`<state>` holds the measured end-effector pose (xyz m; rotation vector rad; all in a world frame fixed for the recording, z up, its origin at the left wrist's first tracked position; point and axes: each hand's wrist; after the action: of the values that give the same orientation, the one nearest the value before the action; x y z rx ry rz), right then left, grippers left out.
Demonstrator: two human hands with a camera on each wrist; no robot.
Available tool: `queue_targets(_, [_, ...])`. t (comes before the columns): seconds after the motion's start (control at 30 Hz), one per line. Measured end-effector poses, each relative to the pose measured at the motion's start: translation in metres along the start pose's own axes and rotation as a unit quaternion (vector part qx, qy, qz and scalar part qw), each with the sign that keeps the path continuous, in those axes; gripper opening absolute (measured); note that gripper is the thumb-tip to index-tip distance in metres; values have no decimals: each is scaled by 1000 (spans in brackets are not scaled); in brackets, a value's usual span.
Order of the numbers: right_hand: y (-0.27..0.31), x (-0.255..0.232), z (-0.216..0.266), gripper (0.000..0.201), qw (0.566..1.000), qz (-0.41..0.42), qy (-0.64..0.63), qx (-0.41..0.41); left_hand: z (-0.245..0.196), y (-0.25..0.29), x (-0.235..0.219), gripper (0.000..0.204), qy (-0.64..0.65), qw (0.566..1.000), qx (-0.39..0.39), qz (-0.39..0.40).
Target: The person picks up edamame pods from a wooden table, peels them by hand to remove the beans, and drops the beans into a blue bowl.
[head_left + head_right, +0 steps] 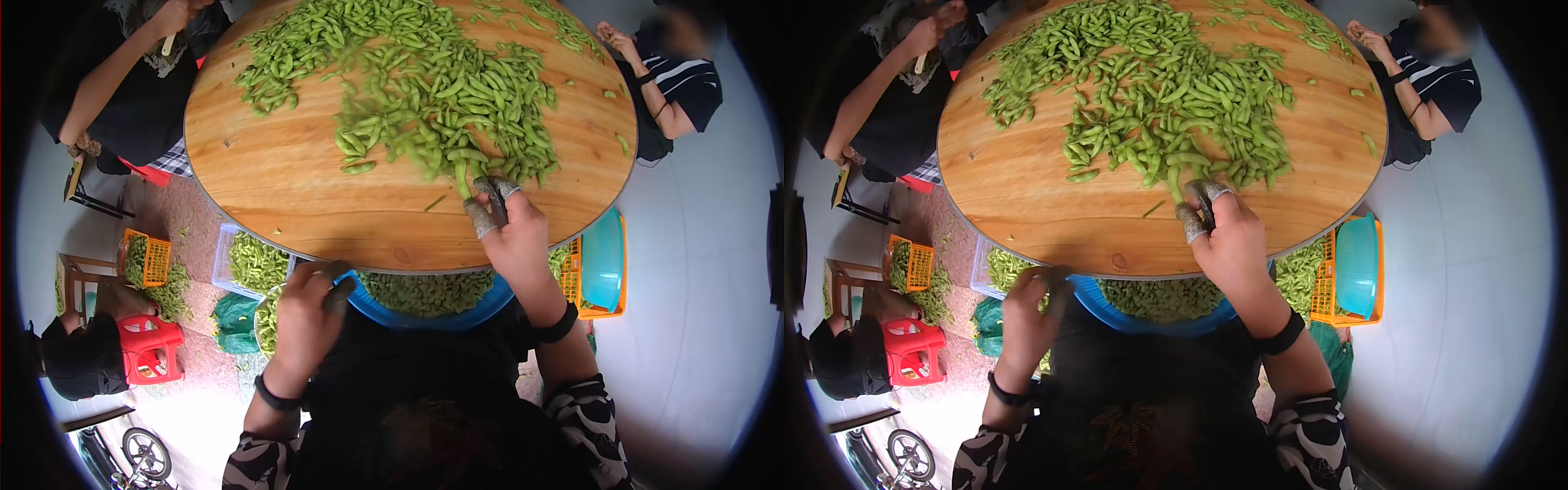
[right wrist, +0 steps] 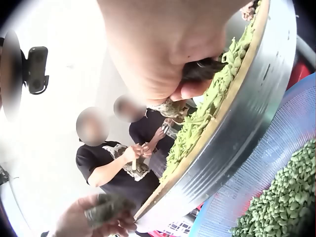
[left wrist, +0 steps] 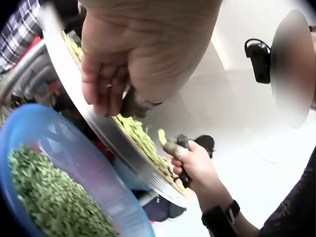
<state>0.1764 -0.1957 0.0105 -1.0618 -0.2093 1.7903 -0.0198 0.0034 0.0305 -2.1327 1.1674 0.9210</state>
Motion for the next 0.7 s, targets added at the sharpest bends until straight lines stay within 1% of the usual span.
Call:
queue_targets(0.03, [3, 0, 2, 30, 1000, 1, 1, -3, -7, -9, 14, 20, 68, 996, 50, 9])
queue_targets(0.07, [7, 1, 4, 30, 1000, -6, -15, -16, -20, -17, 21, 19, 75, 993, 88, 18])
queue_targets(0.1, [10, 2, 6, 30, 999, -13, -31, -28, -35, -21, 25, 18, 105, 990, 87, 38])
queue_targets(0.13, [14, 2, 9, 30, 998, -14, -53, -44, -46, -26, 28, 17, 137, 986, 90, 37])
queue_targets(0.17, [17, 2, 14, 31, 997, -9, -18, -81, -54, -31, 32, 17, 168, 981, 93, 35])
queue_targets(0.2, [19, 2, 18, 31, 994, 3, -7, -110, -53, -36, 39, 17, 168, 981, 92, 32])
queue_targets(0.23, [21, 3, 21, 31, 990, 15, 2, -141, -48, -41, 49, 16, 256, 962, 19, 89])
queue_targets(0.27, [23, 3, 26, 31, 985, 28, 21, -169, -45, -46, 55, 16, 339, 928, -54, 143])
queue_targets(0.3, [23, 5, 26, 31, 985, 27, 18, -172, -47, -48, 53, 16, 337, 929, -54, 140])
queue_targets(0.37, [25, 10, 25, 32, 976, 19, 55, -210, -49, -51, 49, 18, 478, 846, -124, 204])
queue_targets(0.4, [24, 13, 25, 34, 980, 31, 25, -195, -46, -52, 49, 18, 476, 846, -126, 203])
queue_targets(0.43, [23, 16, 26, 34, 980, 31, 23, -196, -39, -54, 51, 21, 452, 862, -136, 186])
queue_targets(0.47, [21, 19, 29, 35, 989, 41, -13, -142, -35, -55, 50, 24, 426, 877, -146, 169])
queue_targets(0.5, [19, 22, 31, 36, 994, 50, -48, -88, -34, -56, 47, 24, 426, 877, -146, 167])
queue_targets(0.53, [16, 25, 31, 36, 994, 50, -49, -89, -33, -57, 44, 26, 467, 848, -186, 169])
queue_targets(0.57, [15, 27, 31, 38, 992, 55, -109, -43, -34, -56, 42, 29, 506, 815, -226, 172])
queue_targets(0.6, [14, 29, 30, 39, 984, 59, -168, 4, -37, -53, 39, 26, 539, 792, -234, 167])
queue_targets(0.63, [13, 25, 31, 39, 984, 59, -169, 6, -34, -51, 40, 26, 538, 792, -235, 168])
queue_targets(0.7, [8, 13, 35, 40, 961, 168, -219, 8, -24, -50, 41, 23, 540, 779, -222, 228])
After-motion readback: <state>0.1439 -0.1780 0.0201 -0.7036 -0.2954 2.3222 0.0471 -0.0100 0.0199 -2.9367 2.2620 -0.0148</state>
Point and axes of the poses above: each hand's wrist, its own y-axis away from the middle knuckle, its own x-axis out of the palm, z = x × y, and after that the axes turned 8 degrees about -x, right-handed
